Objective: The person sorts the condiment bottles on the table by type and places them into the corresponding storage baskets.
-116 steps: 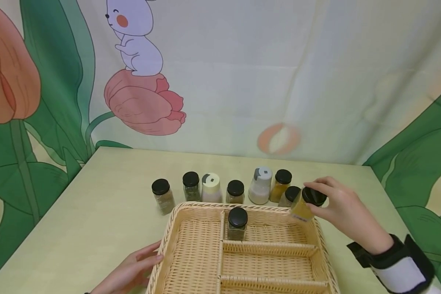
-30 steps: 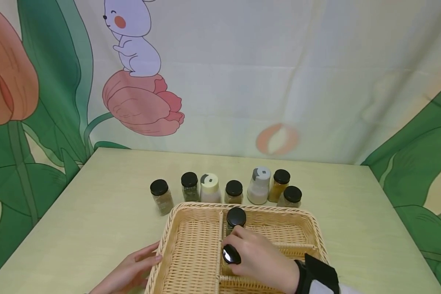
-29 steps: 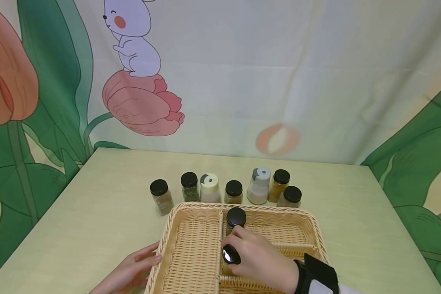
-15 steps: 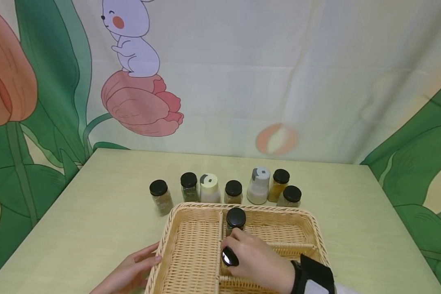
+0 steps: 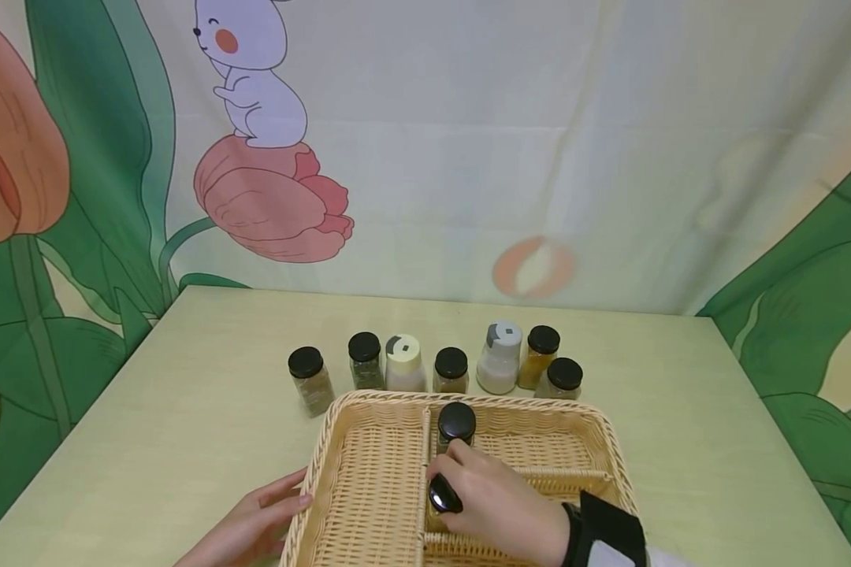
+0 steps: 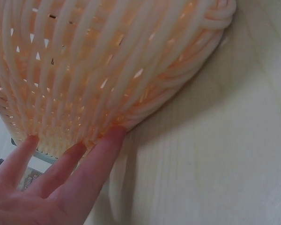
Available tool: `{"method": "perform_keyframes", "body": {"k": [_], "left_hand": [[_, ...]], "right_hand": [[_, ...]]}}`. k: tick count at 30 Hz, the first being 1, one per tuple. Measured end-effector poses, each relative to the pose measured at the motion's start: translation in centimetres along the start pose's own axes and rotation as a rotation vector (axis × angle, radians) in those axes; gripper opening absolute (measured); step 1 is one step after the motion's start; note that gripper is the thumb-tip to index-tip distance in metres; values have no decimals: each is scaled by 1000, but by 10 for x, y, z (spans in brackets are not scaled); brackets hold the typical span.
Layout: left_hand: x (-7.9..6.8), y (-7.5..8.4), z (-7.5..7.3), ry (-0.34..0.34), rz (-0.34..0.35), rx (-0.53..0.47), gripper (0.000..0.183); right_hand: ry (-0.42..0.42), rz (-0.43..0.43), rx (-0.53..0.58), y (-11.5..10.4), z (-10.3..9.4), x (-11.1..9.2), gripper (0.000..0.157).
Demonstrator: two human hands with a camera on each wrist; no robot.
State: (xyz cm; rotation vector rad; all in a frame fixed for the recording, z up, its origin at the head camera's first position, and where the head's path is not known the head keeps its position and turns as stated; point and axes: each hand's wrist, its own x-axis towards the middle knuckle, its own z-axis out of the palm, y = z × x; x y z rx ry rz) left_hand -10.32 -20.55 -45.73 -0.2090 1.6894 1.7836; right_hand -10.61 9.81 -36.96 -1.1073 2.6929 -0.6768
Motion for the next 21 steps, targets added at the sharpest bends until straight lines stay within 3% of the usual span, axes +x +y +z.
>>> {"method": "perform_keyframes", "body": {"k": [6,14,21], "left_hand": [[1,0,0,12,-7,13,75],[0,-1,1,8,-6,12,75],[0,-1,0,18,-15,14,75]], "right_hand": [[-8,5,22,2,1,-2,33],[-44,-54,20,5,-2,-3,35],[-68,-41,18,5,-8,-4,36]]}}
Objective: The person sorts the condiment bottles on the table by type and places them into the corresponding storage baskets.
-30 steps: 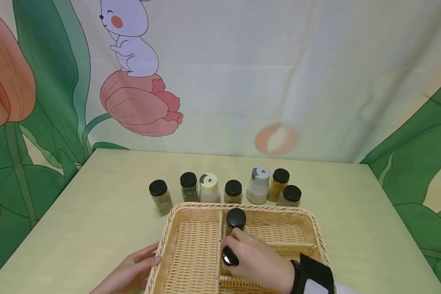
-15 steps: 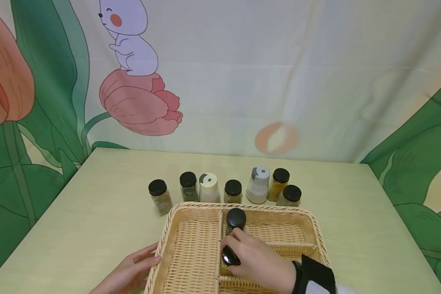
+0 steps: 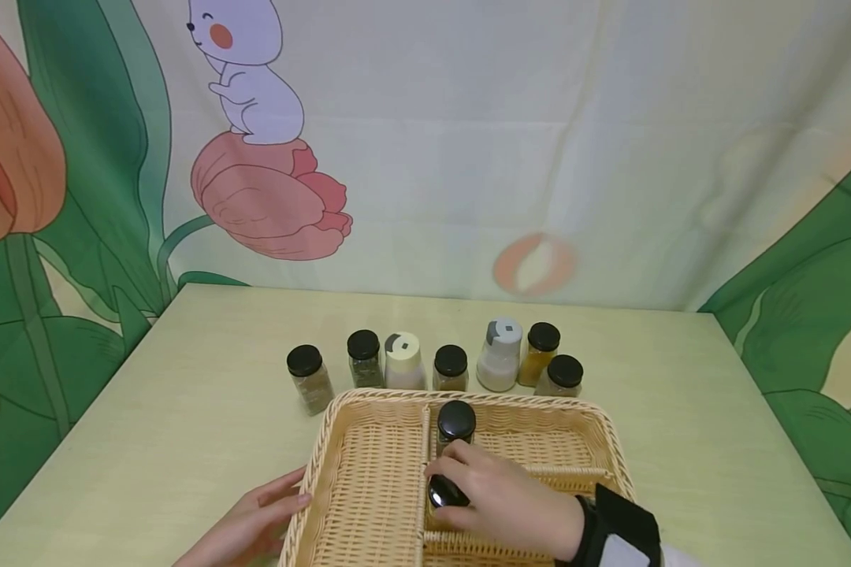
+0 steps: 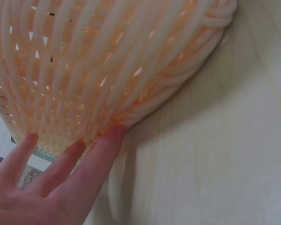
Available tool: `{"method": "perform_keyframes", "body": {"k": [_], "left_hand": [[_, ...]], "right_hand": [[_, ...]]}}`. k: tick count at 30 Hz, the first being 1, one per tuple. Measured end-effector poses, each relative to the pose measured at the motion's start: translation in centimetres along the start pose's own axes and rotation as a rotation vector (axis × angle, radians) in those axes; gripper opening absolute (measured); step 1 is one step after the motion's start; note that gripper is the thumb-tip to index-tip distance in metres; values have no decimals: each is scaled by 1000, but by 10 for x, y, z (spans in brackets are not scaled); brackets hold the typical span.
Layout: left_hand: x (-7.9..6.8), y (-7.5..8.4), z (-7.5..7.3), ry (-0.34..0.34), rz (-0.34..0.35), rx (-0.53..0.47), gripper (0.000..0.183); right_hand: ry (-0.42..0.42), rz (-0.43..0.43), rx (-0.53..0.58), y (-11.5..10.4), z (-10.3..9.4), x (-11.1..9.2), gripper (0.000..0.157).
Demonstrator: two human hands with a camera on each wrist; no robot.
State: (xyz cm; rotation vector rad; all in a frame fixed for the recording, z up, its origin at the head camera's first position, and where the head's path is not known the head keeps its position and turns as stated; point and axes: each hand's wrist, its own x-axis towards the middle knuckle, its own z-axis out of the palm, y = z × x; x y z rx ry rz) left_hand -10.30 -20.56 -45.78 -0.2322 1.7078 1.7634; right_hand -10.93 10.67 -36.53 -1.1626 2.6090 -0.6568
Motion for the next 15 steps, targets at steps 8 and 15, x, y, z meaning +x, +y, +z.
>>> {"method": "perform_keyframes", "body": {"k": [8,15], "left_hand": [[0,0,0,10,-8,-3,74],[0,0,0,8,-4,-4,74]], "right_hand": [[33,-25,10,2,-14,-3,31],[147,16,-32,14,-29,-2,29]]}}
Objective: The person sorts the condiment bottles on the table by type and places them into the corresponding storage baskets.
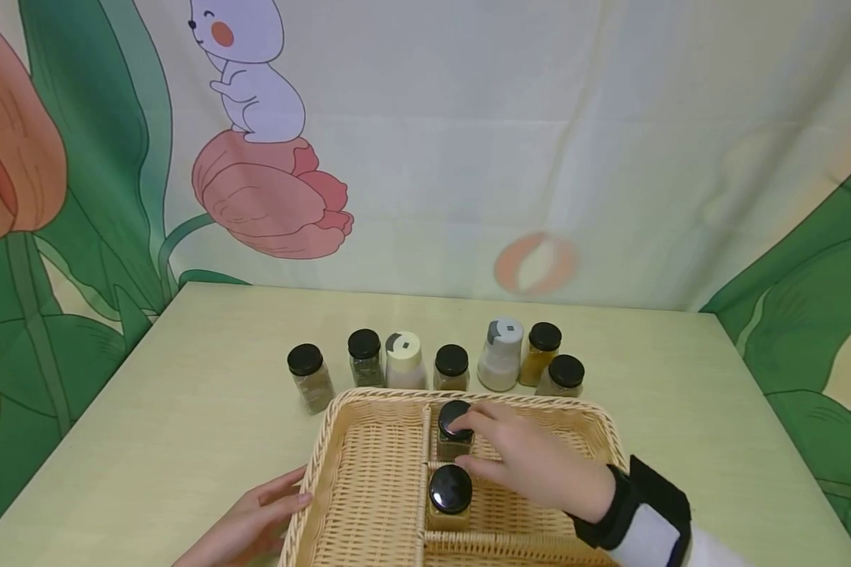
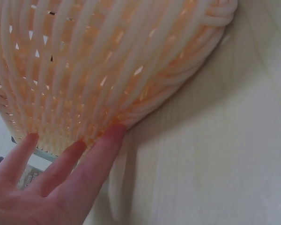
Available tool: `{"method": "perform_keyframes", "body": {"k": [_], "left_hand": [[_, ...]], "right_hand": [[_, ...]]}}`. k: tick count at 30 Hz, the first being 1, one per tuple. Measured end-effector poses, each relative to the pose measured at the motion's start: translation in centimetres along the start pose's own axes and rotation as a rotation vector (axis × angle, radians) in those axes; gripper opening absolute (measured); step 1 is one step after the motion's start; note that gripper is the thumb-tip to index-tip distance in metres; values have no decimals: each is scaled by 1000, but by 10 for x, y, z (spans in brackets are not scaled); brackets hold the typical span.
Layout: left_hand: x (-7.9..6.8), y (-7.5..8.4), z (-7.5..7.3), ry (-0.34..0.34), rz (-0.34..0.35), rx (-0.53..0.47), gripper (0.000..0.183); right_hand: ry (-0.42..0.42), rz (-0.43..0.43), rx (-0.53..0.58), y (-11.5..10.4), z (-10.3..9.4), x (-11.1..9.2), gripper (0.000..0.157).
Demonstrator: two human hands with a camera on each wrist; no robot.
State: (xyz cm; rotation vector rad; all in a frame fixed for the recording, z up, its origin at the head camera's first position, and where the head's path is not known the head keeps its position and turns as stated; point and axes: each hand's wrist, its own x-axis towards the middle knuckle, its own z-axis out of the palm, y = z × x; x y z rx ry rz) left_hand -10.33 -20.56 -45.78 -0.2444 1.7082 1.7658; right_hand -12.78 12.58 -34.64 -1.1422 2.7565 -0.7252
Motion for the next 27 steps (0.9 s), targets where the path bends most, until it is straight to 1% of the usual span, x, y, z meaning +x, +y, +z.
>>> {"method": "perform_keyframes", "body": {"k": [5,7,11,14,20,27], "left_hand": [[0,0,-1,0,6,2,74],[0,-1,-1,-3,8,-1,74],[0,-1,0,-9,17,-1,74],[0,-1,-1,-16,23,0,74],[0,-2,0,-2,6,4,74],[1,-2,-1,-7,12,-6,74]], "right_hand": [[68,54,-46,13,-10,2,28],[85,92,-49,19,-15,2,29],[94,166,1,33,-25,6,29],[77,224,38,46,-29,9,29],[71,276,55,71,-34,12,30],[105,304,65,95,-38,11,30]]}}
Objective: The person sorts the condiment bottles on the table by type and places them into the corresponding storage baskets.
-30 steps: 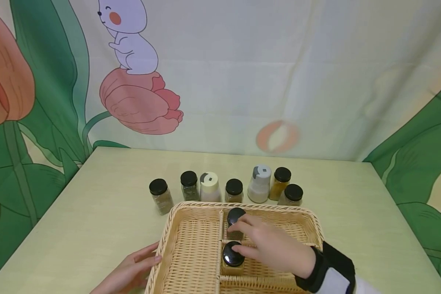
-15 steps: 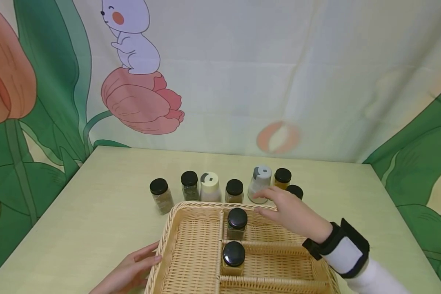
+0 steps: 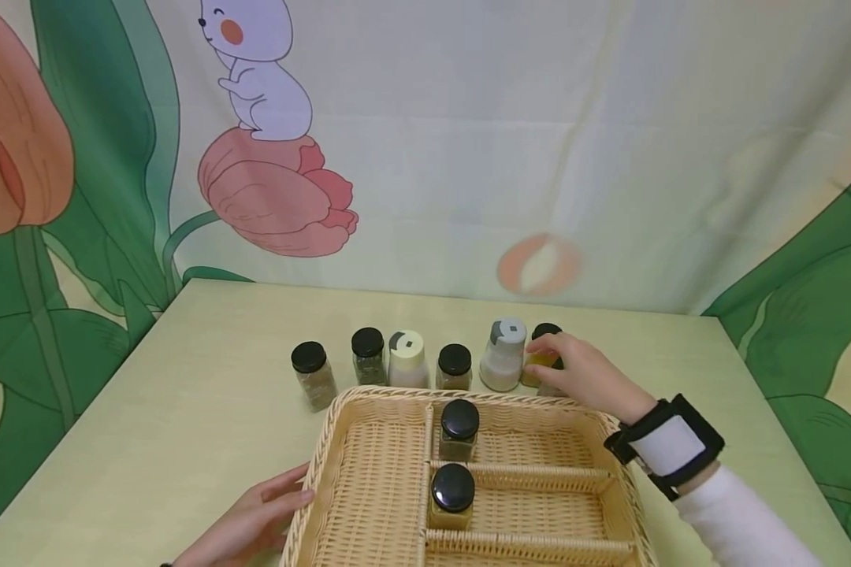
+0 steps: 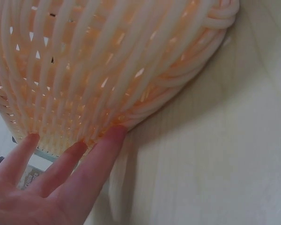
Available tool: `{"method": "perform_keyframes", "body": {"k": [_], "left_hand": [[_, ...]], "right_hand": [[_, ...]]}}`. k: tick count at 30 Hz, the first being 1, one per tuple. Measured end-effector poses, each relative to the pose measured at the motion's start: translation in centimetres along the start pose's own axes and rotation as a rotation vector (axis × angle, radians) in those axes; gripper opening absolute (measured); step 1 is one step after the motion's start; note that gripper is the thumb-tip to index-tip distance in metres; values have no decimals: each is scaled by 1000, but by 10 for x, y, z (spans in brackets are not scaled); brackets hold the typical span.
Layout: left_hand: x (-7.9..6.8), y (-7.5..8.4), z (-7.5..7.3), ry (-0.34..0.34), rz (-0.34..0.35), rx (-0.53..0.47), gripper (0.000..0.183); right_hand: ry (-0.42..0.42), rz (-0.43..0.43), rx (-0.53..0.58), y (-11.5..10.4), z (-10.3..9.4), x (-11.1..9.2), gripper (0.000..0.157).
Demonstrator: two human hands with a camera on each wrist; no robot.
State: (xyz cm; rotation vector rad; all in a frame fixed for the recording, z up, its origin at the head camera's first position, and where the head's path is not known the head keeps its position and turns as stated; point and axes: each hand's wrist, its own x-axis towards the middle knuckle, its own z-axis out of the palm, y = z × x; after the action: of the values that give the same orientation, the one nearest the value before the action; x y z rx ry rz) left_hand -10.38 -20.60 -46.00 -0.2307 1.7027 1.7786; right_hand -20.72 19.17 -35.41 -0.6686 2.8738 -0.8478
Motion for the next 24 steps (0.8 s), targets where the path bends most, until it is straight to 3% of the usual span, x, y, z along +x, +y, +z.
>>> {"method": "perform_keyframes", "body": {"k": [24], "left_hand": [[-1,0,2,15,1,3,74]], "right_hand": [[-4,126,-58,37,-5,2,35]]}}
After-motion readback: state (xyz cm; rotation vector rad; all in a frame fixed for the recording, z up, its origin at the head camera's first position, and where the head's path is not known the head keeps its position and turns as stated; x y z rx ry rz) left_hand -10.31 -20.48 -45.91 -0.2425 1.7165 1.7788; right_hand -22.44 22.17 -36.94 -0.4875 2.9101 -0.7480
